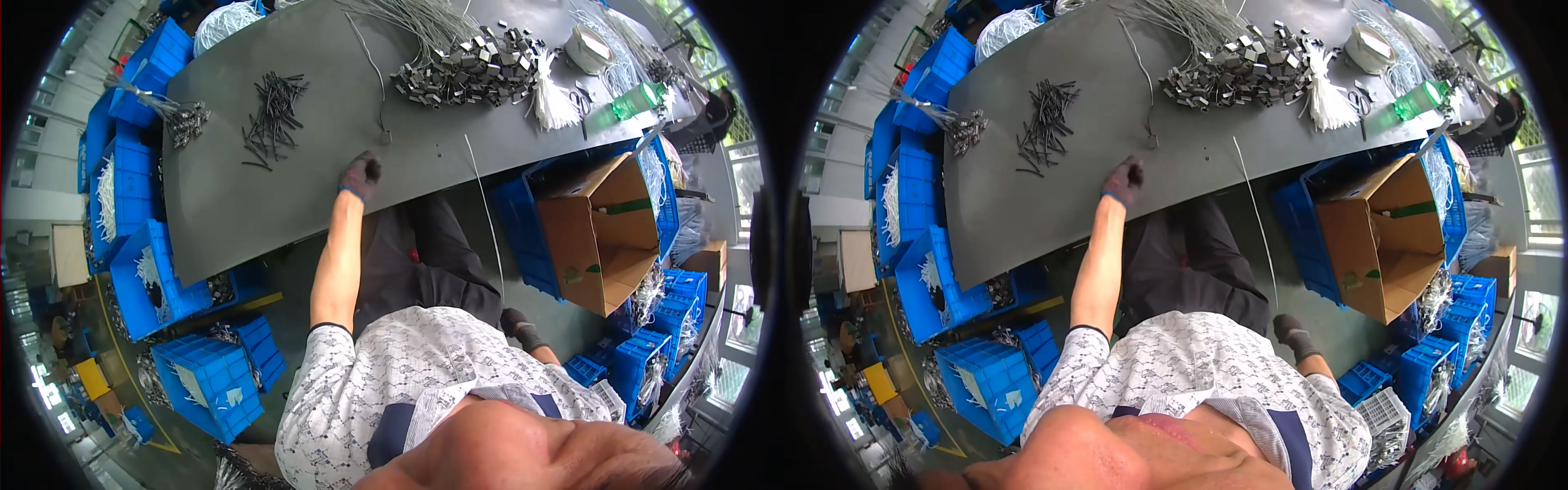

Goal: Assembling and sorting electronic wire bundles at a manufacturing workstation.

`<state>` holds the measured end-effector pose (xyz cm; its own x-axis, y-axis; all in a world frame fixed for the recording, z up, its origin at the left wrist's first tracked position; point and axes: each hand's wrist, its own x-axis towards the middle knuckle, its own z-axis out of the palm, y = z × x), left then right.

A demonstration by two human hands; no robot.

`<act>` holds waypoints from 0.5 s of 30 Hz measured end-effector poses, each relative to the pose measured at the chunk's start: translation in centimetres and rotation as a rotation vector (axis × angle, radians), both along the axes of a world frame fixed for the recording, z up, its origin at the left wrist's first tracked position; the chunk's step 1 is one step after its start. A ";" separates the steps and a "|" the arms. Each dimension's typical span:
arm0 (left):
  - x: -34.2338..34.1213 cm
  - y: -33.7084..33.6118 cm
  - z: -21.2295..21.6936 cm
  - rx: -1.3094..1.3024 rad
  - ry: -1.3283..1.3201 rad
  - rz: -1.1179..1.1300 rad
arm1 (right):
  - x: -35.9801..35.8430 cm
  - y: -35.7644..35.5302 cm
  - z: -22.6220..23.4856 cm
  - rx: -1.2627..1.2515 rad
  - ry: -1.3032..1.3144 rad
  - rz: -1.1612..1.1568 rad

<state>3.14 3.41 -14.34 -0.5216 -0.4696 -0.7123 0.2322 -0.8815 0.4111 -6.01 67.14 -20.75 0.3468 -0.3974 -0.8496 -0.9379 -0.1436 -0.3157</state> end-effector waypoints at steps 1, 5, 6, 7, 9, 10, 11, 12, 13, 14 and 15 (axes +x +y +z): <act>-0.7 1.4 0.7 0.051 0.022 0.077 | 0.7 -0.4 0.8 -0.183 0.103 -0.607; -6.8 9.1 7.7 -0.133 0.162 -0.005 | 0.1 -3.8 1.6 -0.633 0.086 -1.229; -7.2 9.4 8.1 -0.144 0.162 0.022 | -0.7 -6.7 1.7 -0.742 0.007 -1.234; -7.5 9.6 8.6 -0.177 0.228 0.064 | -1.3 -9.0 2.3 -0.748 -0.009 -1.207; -7.9 9.8 9.9 -0.226 0.294 0.092 | -2.0 -12.5 4.3 -0.626 0.201 -1.089; -8.1 10.0 12.1 -0.250 0.270 0.182 | -2.1 -12.6 5.0 -0.629 0.195 -1.092; -7.7 9.9 14.4 -0.279 0.244 0.279 | -2.1 -12.9 5.9 -0.600 0.227 -1.077; -6.9 9.3 16.0 -0.291 0.239 0.293 | -2.2 -13.3 6.5 -0.572 0.256 -1.053; -6.4 8.4 17.2 -0.416 0.249 0.402 | -2.5 -12.6 6.0 -0.540 0.266 -1.042; -5.9 7.7 18.3 -0.540 0.258 0.510 | -2.7 -11.4 5.7 -0.545 0.259 -1.034; -5.1 6.5 18.4 -0.562 0.305 0.566 | -3.1 -10.4 5.0 -0.520 0.260 -1.004</act>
